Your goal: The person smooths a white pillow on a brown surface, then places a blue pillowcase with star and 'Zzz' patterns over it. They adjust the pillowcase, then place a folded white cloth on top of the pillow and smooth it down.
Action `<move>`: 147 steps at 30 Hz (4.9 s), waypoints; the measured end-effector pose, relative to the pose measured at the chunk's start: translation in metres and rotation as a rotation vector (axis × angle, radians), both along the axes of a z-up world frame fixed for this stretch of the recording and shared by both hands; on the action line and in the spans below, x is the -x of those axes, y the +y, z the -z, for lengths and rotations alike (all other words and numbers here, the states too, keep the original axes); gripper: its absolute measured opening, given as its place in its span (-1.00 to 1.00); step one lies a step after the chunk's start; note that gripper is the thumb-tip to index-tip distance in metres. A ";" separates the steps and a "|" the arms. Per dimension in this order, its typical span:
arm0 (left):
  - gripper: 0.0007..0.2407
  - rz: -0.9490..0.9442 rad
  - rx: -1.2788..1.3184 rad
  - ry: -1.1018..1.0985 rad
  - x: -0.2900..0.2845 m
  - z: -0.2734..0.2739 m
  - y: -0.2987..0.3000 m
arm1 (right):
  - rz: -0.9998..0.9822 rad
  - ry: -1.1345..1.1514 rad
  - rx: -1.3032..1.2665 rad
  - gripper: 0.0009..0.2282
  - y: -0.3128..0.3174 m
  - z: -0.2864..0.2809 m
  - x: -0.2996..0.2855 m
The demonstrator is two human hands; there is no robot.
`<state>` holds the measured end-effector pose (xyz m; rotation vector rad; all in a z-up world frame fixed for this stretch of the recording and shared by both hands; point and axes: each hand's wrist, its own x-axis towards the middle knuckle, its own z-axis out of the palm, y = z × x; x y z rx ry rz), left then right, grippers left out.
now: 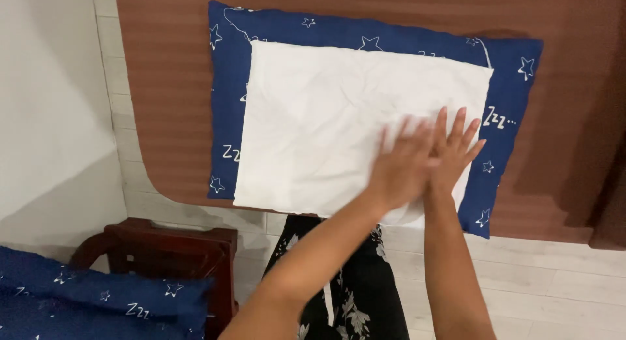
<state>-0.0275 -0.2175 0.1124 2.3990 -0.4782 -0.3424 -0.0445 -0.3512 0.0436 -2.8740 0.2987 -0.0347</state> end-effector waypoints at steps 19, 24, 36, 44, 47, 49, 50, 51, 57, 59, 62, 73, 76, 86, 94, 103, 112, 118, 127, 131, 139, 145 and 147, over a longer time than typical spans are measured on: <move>-0.50 -0.407 -0.620 0.164 -0.129 0.083 0.213 | -0.139 0.190 -0.019 -0.46 0.163 0.002 -0.059; -0.50 -0.408 -0.633 0.145 -0.129 0.088 0.217 | -0.412 0.115 -0.018 -0.47 0.178 0.044 -0.094; -0.53 -0.585 -0.484 -0.187 -0.116 0.112 0.069 | 0.057 0.277 0.001 -0.44 -0.046 0.028 -0.093; -0.50 -0.115 0.007 -0.178 -0.067 0.125 -0.067 | 0.055 0.260 0.046 -0.44 -0.056 0.052 -0.091; -0.49 -0.114 -0.236 -0.158 -0.096 0.122 0.010 | 0.035 0.228 0.004 -0.42 -0.051 0.040 -0.089; -0.49 -0.161 -0.367 -0.194 -0.110 0.121 0.074 | 0.015 0.210 0.000 -0.43 -0.051 0.040 -0.088; -0.52 -0.254 -0.437 -0.178 -0.113 0.123 0.107 | 0.021 0.205 -0.007 -0.42 -0.052 0.041 -0.087; -0.54 -0.350 -0.505 -0.163 -0.117 0.125 0.140 | 0.026 0.199 -0.012 -0.42 -0.052 0.042 -0.088; -0.53 -0.578 -0.644 0.015 -0.131 0.092 0.189 | 0.031 0.202 -0.035 -0.43 -0.048 0.038 -0.093; -0.53 -0.604 -0.667 -0.095 -0.127 0.110 0.143 | 0.015 0.195 -0.025 -0.43 -0.051 0.042 -0.094; -0.52 -0.525 -0.535 -0.224 -0.101 0.115 0.034 | 0.005 0.198 0.004 -0.43 -0.054 0.048 -0.093; -0.49 -0.216 -0.485 -0.105 -0.036 0.110 0.082 | 0.019 0.281 -0.002 -0.42 -0.052 0.038 -0.094; -0.50 -0.511 -0.582 -0.005 -0.019 0.098 0.180 | 0.037 0.297 -0.007 -0.42 -0.048 0.034 -0.093; -0.46 -0.437 -0.467 -0.066 -0.035 0.084 0.011 | 0.034 0.248 0.032 -0.43 -0.051 0.044 -0.089; -0.49 -0.022 -0.214 -0.216 -0.095 0.120 0.008 | 0.041 0.245 0.026 -0.42 -0.048 0.043 -0.087; -0.53 -0.451 -0.679 0.061 -0.162 0.094 0.187 | 0.041 0.243 -0.016 -0.42 -0.046 0.038 -0.090; -0.56 0.033 -0.381 -0.112 -0.017 0.086 -0.034 | 0.028 0.250 0.024 -0.42 -0.050 0.041 -0.091; -0.49 0.112 -0.649 0.177 -0.017 0.107 0.130 | 0.063 0.346 -0.036 -0.41 -0.041 0.013 -0.089; -0.44 -0.500 -0.459 -0.065 0.030 0.064 0.292 | 0.307 -0.192 -0.295 -0.37 -0.037 -0.003 0.069; -0.47 -0.848 -0.220 0.141 0.064 0.028 0.285 | 0.607 0.225 -0.352 -0.62 -0.034 -0.042 0.138; -0.67 -0.517 -0.342 0.339 -0.048 -0.074 0.312 | 0.576 0.461 -0.635 -0.88 -0.075 -0.172 0.037; -0.74 -0.918 0.945 0.281 -0.165 -0.015 0.283 | 0.020 -0.126 -1.766 -0.65 -0.099 -0.134 -0.064; -0.61 -0.977 0.236 -0.333 -0.171 0.009 0.241 | 0.575 0.254 -1.276 -0.56 -0.096 -0.088 -0.073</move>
